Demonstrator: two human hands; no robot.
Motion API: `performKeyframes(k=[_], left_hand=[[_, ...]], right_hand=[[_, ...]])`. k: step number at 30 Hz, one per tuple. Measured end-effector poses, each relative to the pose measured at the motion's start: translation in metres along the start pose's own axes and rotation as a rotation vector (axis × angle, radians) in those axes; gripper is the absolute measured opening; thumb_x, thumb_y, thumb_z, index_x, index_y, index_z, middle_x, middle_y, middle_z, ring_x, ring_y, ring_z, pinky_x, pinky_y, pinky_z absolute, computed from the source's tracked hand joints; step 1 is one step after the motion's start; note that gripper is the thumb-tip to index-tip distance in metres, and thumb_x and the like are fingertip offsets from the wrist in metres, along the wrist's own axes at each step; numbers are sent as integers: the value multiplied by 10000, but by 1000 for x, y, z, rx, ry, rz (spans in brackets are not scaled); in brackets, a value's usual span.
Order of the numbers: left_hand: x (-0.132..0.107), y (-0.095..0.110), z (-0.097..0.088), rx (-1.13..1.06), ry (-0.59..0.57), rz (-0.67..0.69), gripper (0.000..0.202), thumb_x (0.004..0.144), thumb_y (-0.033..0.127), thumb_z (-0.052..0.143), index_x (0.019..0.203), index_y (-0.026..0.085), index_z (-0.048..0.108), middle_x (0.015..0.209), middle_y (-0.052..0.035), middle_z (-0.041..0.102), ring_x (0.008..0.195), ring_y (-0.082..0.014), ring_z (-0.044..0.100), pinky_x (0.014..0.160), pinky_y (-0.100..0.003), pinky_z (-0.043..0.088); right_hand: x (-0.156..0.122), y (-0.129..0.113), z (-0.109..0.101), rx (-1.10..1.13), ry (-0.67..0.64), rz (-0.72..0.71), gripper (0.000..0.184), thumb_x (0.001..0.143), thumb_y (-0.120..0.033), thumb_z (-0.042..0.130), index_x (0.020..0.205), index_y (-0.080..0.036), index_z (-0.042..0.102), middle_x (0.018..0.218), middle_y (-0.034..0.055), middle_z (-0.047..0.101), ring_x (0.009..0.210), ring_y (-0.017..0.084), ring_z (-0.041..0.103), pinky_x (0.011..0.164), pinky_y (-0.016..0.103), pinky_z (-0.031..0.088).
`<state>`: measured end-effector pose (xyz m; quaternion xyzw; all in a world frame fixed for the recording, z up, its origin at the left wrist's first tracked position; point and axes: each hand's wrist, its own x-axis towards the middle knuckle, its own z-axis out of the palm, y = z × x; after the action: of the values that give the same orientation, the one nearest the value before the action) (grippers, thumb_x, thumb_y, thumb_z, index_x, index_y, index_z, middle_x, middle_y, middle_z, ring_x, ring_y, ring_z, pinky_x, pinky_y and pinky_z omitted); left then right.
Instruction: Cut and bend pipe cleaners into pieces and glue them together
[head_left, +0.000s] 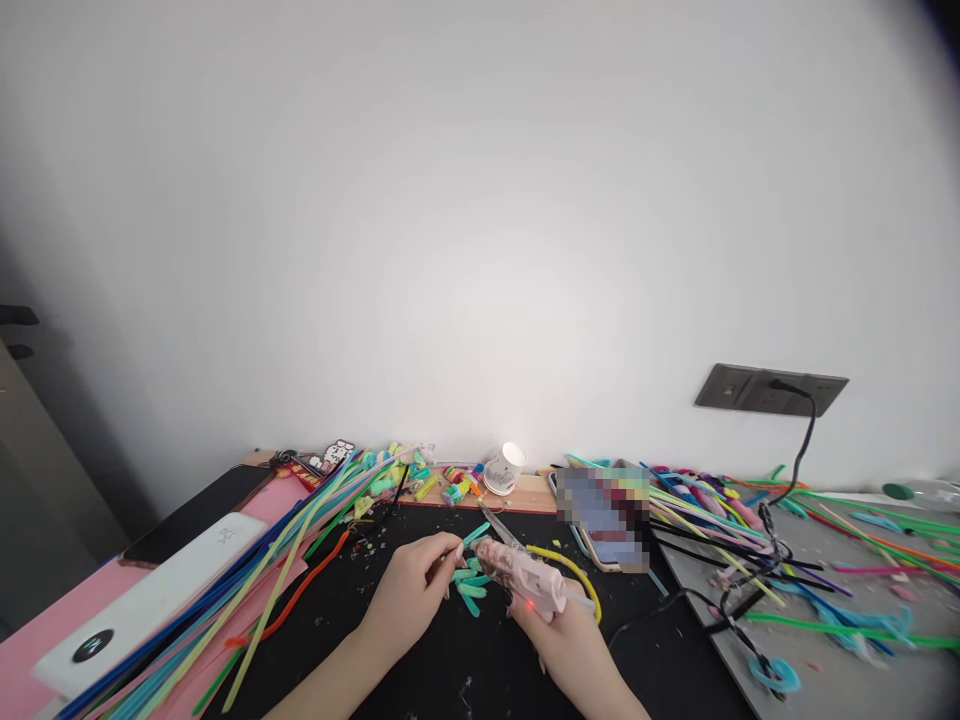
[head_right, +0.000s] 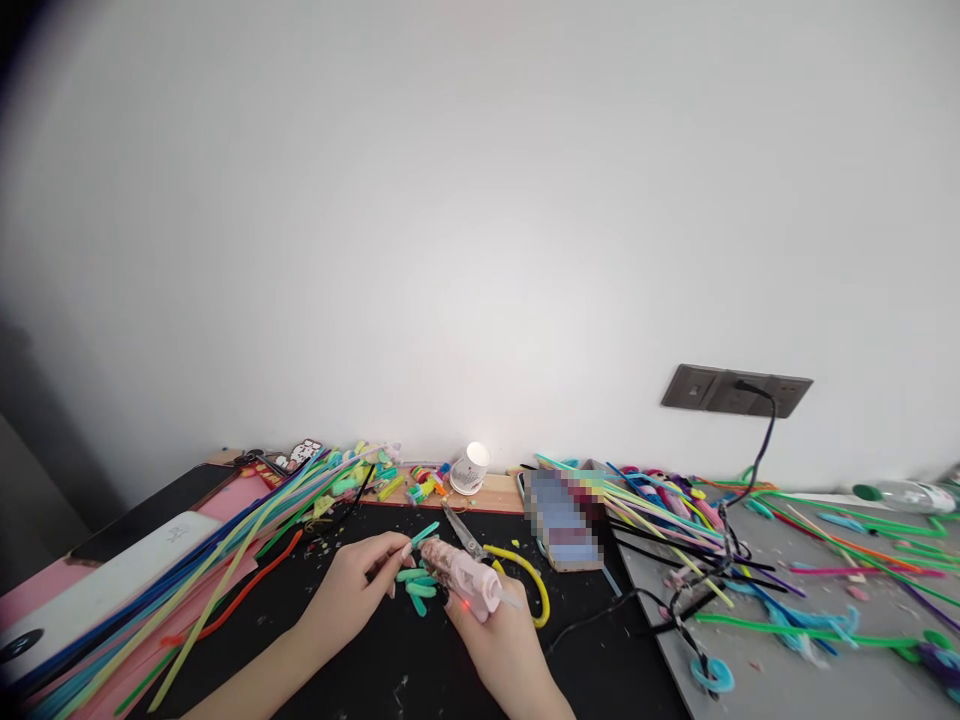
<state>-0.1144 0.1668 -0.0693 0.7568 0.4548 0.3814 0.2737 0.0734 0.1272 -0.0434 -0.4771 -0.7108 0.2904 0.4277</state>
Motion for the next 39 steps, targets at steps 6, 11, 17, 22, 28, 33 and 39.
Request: performKeyframes(k=[6,11,17,22,28,33,39], left_hand=[[0,0,0,-9,1,-4,245,875,264,338,795,188,557,702,9,576,506,-99,500,517,-196,365],[0,0,0,-13,-1,-7,250,872,262,336,797,186,562,696,9,580,498,-98,500,513,-194,367],[0,-2,1,-15,2,-13,240,871,264,343,806,188,561,707,8,584,500,-97,502,512,-192,369],[1,-2,1,-18,7,-15,234,868,256,343,808,190,559,713,9,587,502,-98,503,510,-190,367],[0,-2,1,-8,15,-20,236,866,263,347,784,188,555,706,11,584,500,-99,498,506,-190,363],[1,-4,2,0,26,-25,233,867,268,347,793,194,554,704,16,584,507,-101,505,511,-191,363],[1,-4,2,15,40,-33,236,867,272,342,795,197,554,697,16,583,504,-104,506,510,-191,364]], right_hand=[[0,-1,-2,-21,-45,50,367,738,-141,506,1080,-221,614,1061,23,642,998,204,580,861,253,464],[0,0,1,-35,-10,62,356,744,-159,496,1072,-226,618,1063,17,642,933,195,611,806,232,490],[0,0,1,-44,14,57,334,754,-194,492,1057,-236,624,997,16,669,836,186,639,763,240,507],[-1,4,4,-56,80,57,321,736,-195,498,1022,-208,643,999,27,669,836,193,636,723,221,511],[-2,15,7,-96,109,79,281,717,-199,520,952,-179,673,871,42,701,769,213,648,657,227,524],[-2,19,8,-36,115,46,316,733,-220,525,1025,-205,644,1042,45,651,961,229,594,821,277,480],[-1,16,7,-19,99,51,322,737,-226,516,1035,-211,640,1077,39,634,1017,229,565,882,301,447]])
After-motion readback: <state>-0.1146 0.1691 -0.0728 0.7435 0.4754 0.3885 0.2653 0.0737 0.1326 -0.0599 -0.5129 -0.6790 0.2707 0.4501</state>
